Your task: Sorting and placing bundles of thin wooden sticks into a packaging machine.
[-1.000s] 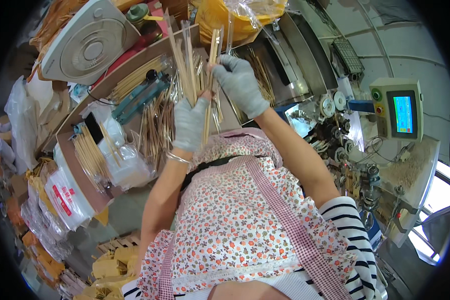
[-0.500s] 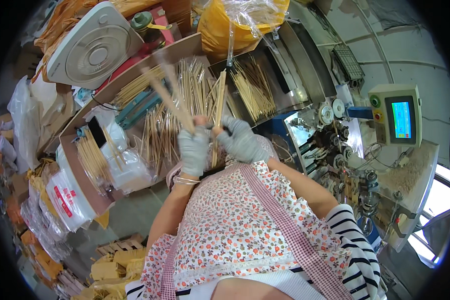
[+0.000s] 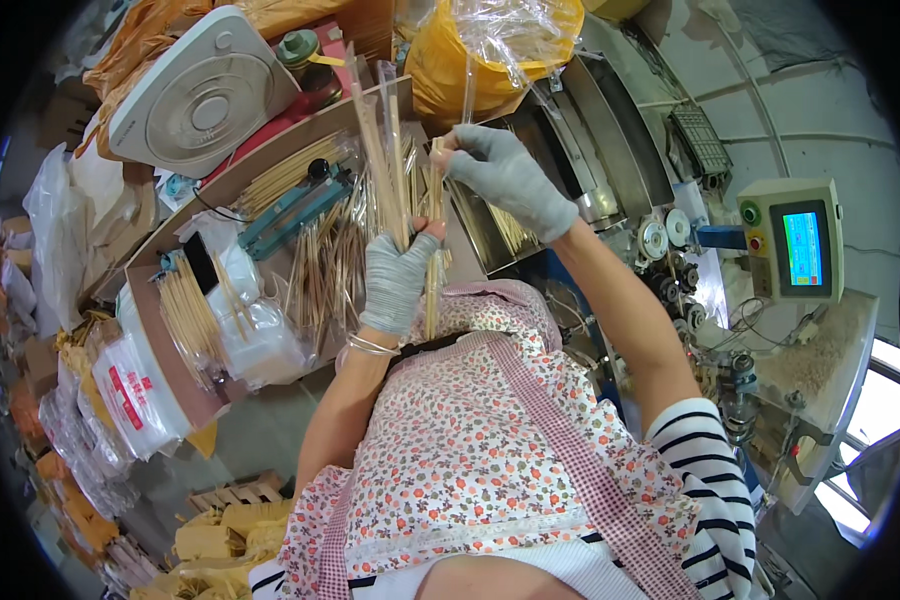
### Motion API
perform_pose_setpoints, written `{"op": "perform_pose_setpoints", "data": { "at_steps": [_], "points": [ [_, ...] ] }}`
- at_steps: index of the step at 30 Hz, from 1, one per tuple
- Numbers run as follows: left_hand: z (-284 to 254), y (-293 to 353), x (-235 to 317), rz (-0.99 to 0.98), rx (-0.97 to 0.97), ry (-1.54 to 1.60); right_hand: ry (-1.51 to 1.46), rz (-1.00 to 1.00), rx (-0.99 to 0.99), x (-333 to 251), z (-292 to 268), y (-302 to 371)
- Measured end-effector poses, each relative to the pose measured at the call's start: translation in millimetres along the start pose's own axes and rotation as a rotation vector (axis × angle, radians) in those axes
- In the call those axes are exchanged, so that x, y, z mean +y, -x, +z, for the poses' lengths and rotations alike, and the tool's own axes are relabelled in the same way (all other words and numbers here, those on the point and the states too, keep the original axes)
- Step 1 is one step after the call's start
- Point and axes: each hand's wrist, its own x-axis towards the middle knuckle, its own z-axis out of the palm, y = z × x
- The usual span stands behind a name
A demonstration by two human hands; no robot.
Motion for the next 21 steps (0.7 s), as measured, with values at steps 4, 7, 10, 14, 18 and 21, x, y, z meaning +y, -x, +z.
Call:
{"op": "perform_pose_setpoints", "data": {
  "at_steps": [4,7,10,14,18,21],
  "points": [
    [0,0,1,0.043,-0.012,-0.067,-0.011,0.013,-0.002,-7,2,-12],
    [-3,-3,5,0.021,-0.016,-0.01,-0.007,-0.04,0.093,-16,5,-23],
    [-8,8,8,-0.009,-0.115,-0.073,-0.366,-0.407,0.351,-32,-35,-60],
    [-24,8,3,-0.056,-0.3,0.139,-1.242,-0.637,-0.263,-45,-140,-97],
    [-33,-5,-3,-0.069,-0.479,0.256,-0.034,-0.429,0.196,-22,-73,-61],
    [-30,-10,-3,-0.201,-0.536,0.343,-0.401,-0.104,-0.273,-32,1,-28]
  ]
}}
